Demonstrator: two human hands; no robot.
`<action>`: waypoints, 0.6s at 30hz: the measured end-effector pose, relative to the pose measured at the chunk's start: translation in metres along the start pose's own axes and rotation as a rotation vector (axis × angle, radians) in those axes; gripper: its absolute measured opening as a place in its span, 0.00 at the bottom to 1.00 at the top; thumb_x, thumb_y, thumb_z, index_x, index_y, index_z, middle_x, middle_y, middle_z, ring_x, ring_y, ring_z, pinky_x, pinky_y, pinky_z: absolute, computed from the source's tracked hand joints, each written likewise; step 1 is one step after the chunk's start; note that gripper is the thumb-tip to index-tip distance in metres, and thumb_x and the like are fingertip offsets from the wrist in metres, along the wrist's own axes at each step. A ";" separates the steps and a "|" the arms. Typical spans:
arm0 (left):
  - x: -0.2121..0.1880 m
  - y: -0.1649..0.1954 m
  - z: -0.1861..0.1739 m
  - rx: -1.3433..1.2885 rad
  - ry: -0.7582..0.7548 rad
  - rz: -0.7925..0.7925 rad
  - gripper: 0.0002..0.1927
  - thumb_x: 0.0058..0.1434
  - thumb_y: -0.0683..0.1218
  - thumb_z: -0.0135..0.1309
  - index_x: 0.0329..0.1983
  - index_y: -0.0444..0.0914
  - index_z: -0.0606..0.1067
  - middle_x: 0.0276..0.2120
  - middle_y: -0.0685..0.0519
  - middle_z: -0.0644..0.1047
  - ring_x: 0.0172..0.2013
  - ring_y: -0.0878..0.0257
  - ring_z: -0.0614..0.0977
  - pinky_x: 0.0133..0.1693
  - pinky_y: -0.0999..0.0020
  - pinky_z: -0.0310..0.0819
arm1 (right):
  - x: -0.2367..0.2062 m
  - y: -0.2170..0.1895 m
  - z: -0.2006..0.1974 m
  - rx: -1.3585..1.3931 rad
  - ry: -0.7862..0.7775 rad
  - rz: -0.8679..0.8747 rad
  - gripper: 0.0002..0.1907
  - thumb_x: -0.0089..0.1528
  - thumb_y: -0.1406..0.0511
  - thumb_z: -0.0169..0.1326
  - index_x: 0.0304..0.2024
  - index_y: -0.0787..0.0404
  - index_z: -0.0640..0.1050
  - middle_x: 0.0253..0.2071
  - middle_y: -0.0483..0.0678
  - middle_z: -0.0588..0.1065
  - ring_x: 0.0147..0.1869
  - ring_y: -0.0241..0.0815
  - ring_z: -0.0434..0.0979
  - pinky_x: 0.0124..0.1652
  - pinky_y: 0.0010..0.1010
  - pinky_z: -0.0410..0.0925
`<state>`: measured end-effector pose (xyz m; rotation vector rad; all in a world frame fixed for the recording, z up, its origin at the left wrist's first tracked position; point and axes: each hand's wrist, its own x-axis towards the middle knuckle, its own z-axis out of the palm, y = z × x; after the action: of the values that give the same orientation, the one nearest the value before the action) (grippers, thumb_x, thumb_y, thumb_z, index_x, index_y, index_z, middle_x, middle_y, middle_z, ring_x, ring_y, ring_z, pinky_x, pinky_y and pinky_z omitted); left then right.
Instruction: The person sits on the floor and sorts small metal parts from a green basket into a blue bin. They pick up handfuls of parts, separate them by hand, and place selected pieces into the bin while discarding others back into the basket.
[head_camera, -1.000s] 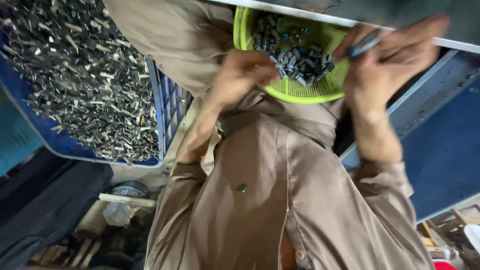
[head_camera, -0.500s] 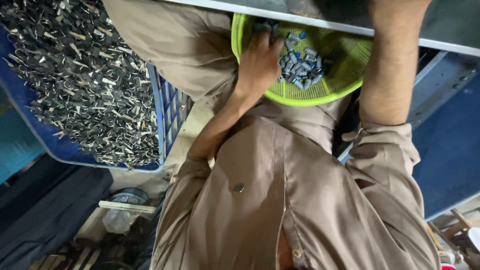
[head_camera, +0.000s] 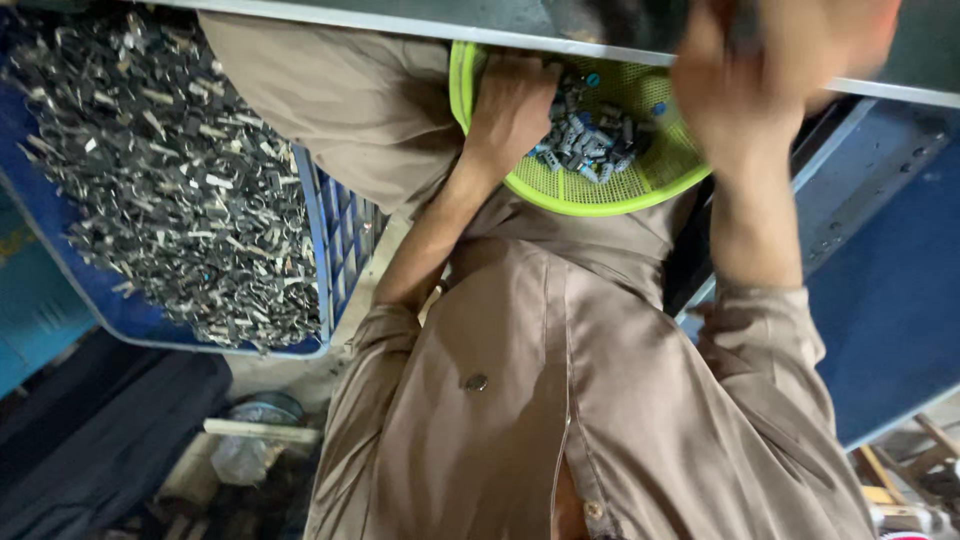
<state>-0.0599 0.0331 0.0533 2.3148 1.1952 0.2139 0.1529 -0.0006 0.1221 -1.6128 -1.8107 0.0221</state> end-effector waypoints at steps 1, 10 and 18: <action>0.001 0.000 0.001 -0.002 0.028 0.032 0.10 0.53 0.38 0.51 0.37 0.37 0.80 0.37 0.42 0.77 0.44 0.43 0.77 0.48 0.48 0.68 | -0.007 -0.008 -0.007 0.017 0.052 -0.138 0.08 0.59 0.78 0.63 0.39 0.67 0.79 0.39 0.56 0.79 0.40 0.54 0.77 0.41 0.45 0.69; 0.001 0.000 0.011 -0.016 -0.032 0.294 0.16 0.42 0.38 0.56 0.36 0.33 0.79 0.42 0.42 0.79 0.49 0.46 0.80 0.43 0.54 0.76 | -0.072 -0.030 0.010 0.310 -0.242 0.018 0.08 0.59 0.79 0.61 0.39 0.66 0.79 0.45 0.52 0.82 0.47 0.50 0.82 0.46 0.38 0.72; -0.035 0.027 -0.016 -0.377 0.238 0.360 0.18 0.61 0.36 0.59 0.54 0.37 0.72 0.42 0.51 0.79 0.43 0.53 0.79 0.45 0.60 0.79 | -0.128 -0.025 0.036 0.856 -0.230 0.709 0.13 0.65 0.75 0.65 0.47 0.69 0.74 0.41 0.48 0.78 0.43 0.42 0.78 0.46 0.29 0.72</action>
<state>-0.0676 -0.0021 0.0839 2.1846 0.7474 0.7908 0.1105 -0.1035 0.0448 -1.5116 -1.0184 1.1680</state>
